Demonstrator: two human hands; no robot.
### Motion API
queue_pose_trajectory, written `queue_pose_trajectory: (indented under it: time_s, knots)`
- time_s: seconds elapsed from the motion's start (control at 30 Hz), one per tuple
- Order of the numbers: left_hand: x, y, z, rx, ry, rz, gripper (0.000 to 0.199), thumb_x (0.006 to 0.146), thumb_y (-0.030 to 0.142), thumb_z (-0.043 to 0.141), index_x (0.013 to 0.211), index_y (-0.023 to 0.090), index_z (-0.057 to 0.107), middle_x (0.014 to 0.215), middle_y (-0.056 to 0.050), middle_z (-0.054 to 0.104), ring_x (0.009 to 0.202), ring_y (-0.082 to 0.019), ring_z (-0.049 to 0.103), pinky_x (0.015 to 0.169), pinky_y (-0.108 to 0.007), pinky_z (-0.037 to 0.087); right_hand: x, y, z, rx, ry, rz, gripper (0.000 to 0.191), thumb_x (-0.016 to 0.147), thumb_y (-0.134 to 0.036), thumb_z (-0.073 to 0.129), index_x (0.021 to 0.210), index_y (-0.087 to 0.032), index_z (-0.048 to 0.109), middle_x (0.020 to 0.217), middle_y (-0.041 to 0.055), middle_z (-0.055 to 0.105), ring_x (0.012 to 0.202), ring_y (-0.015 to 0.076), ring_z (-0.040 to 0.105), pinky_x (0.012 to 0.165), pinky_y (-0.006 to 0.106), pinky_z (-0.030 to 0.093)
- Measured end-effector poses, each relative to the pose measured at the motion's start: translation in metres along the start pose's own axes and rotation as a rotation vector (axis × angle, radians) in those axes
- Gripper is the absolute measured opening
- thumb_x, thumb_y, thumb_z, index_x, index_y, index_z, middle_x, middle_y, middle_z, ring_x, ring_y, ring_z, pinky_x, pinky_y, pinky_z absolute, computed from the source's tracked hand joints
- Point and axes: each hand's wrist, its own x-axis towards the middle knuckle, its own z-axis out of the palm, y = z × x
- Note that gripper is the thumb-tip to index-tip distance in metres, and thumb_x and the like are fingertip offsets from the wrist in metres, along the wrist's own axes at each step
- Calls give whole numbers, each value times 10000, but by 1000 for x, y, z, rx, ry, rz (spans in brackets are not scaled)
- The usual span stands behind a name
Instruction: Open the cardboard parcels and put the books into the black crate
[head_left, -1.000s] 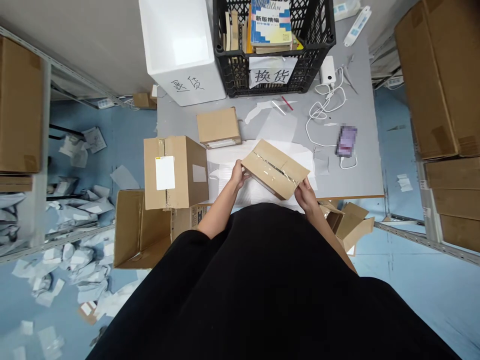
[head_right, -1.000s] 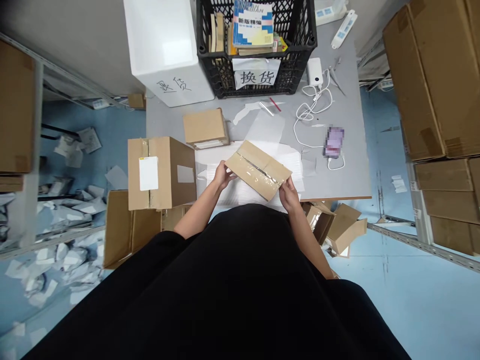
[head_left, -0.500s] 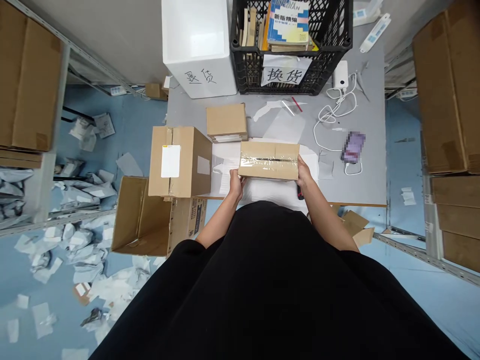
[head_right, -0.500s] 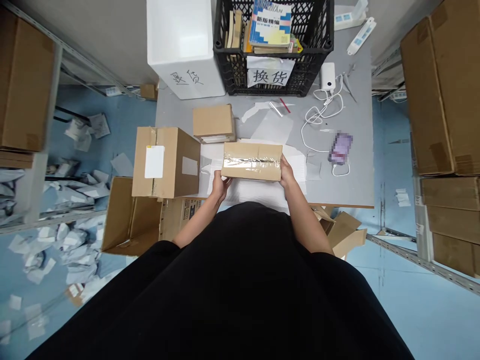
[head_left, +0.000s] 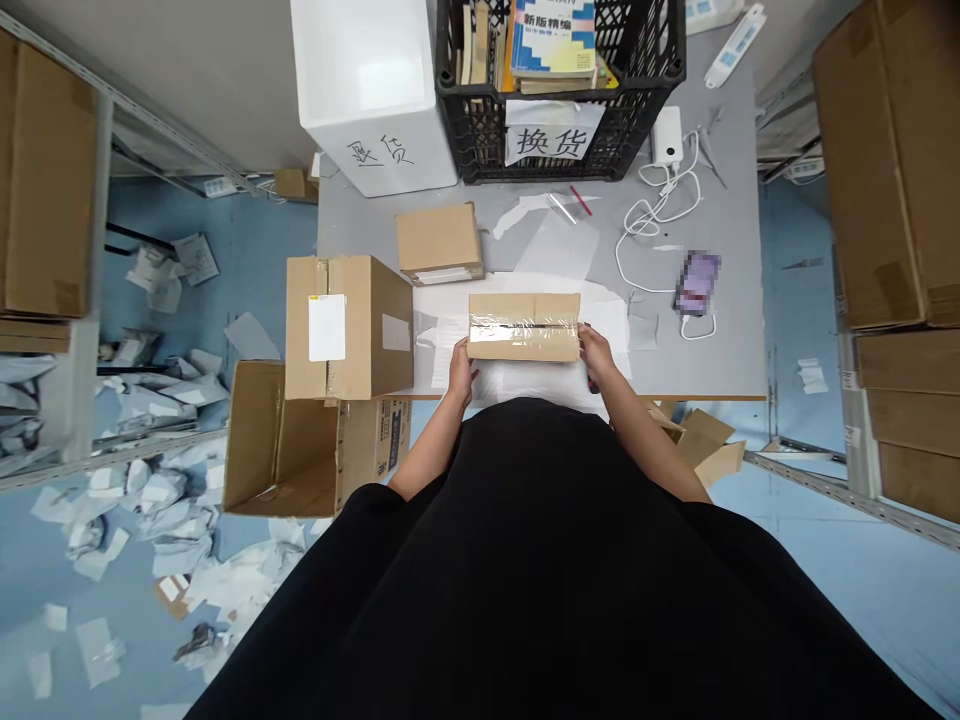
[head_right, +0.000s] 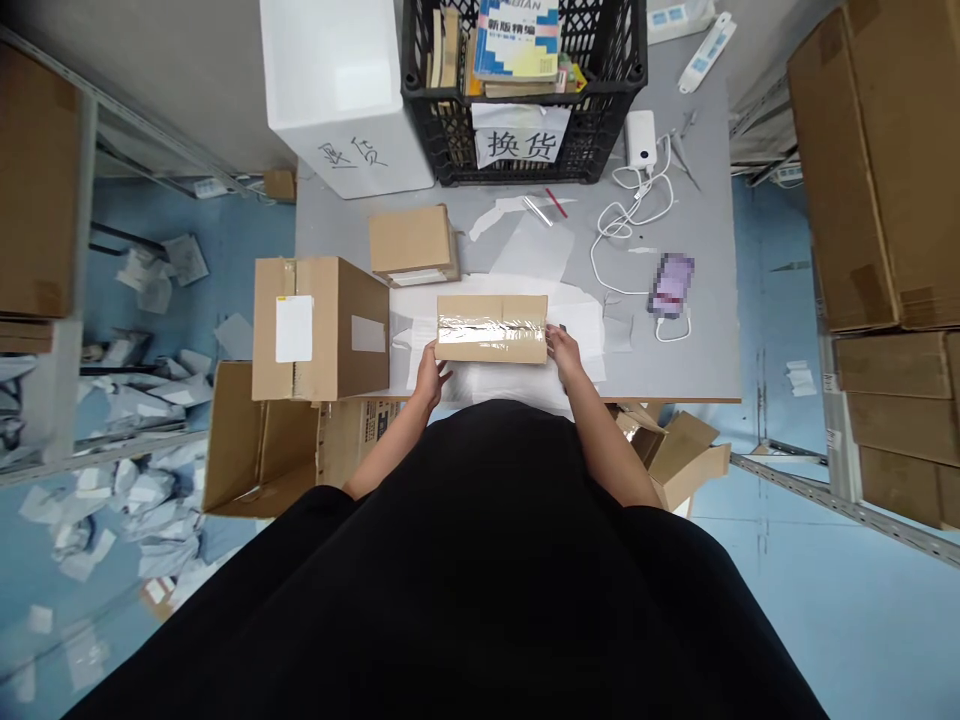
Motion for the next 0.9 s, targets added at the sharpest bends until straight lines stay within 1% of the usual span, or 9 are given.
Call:
queue_pose_trajectory:
  time_s: [0.1,0.17,0.3,0.37,0.47,0.6,0.73,0.8,0.9]
  knots:
    - [3,6,-5,19,26,81,354,981,521,429,1276,395,580,1403,-17,609,1272,-189,597,970,-320,508,-4,20,-22,-307,388,-70,347,832,-370,508,1082,-212,688,1160,114,693,1110,271,629,1038,466,471]
    - [3,12,-6,22,40,123,413,984,545,437,1352,384,534,1415,-48,597,1284,-203,588,997,-335,503,-7,33,-34,-482,475,-64,376,841,-335,493,1132,-167,663,1197,171,656,1147,305,601,1061,484,437]
    - [-4,29,4,225,45,308,664,897,512,646,1500,356,416,1571,-85,443,1517,-282,329,1178,-407,371,-11,52,-40,-693,352,-61,386,848,-351,552,1162,-132,595,1226,226,603,1227,370,508,1095,531,368]
    - [-11,37,12,349,0,397,756,814,503,753,1493,336,464,1610,-94,383,1578,-341,170,1229,-470,299,-11,57,-37,-741,325,-68,343,842,-344,573,1126,-151,572,1237,228,583,1253,390,461,1110,561,331]
    - [-21,47,25,398,-73,426,736,745,546,802,1411,321,584,1623,-93,368,1591,-402,49,1235,-557,263,-8,61,-34,-712,301,-73,254,830,-314,583,1047,-188,540,1203,205,573,1231,381,459,1105,569,331]
    - [-25,50,42,418,-138,480,677,742,573,792,1355,332,635,1607,-77,412,1592,-420,-20,1225,-590,259,-6,60,-38,-636,240,-64,284,807,-297,596,1062,-205,509,1086,150,598,1098,346,553,1031,539,424]
    - [-28,53,57,493,-158,511,595,805,571,738,1343,338,637,1550,-104,487,1588,-433,47,1193,-647,278,-17,47,-47,-478,182,-77,446,820,-322,587,1246,-224,496,958,68,614,913,299,644,944,519,505]
    - [-31,57,64,618,-150,532,623,817,590,712,1385,352,611,1566,-97,478,1585,-439,64,1187,-694,241,-28,34,-51,-344,88,-145,605,824,-363,597,1401,-270,440,992,39,607,817,252,678,862,479,564]
    - [-34,62,70,997,-178,579,781,810,680,657,1517,401,481,1660,-49,363,1585,-451,14,1181,-762,131,-43,10,-57,-211,-73,-214,770,813,-434,625,1535,-360,366,1121,33,587,721,190,697,703,411,619]
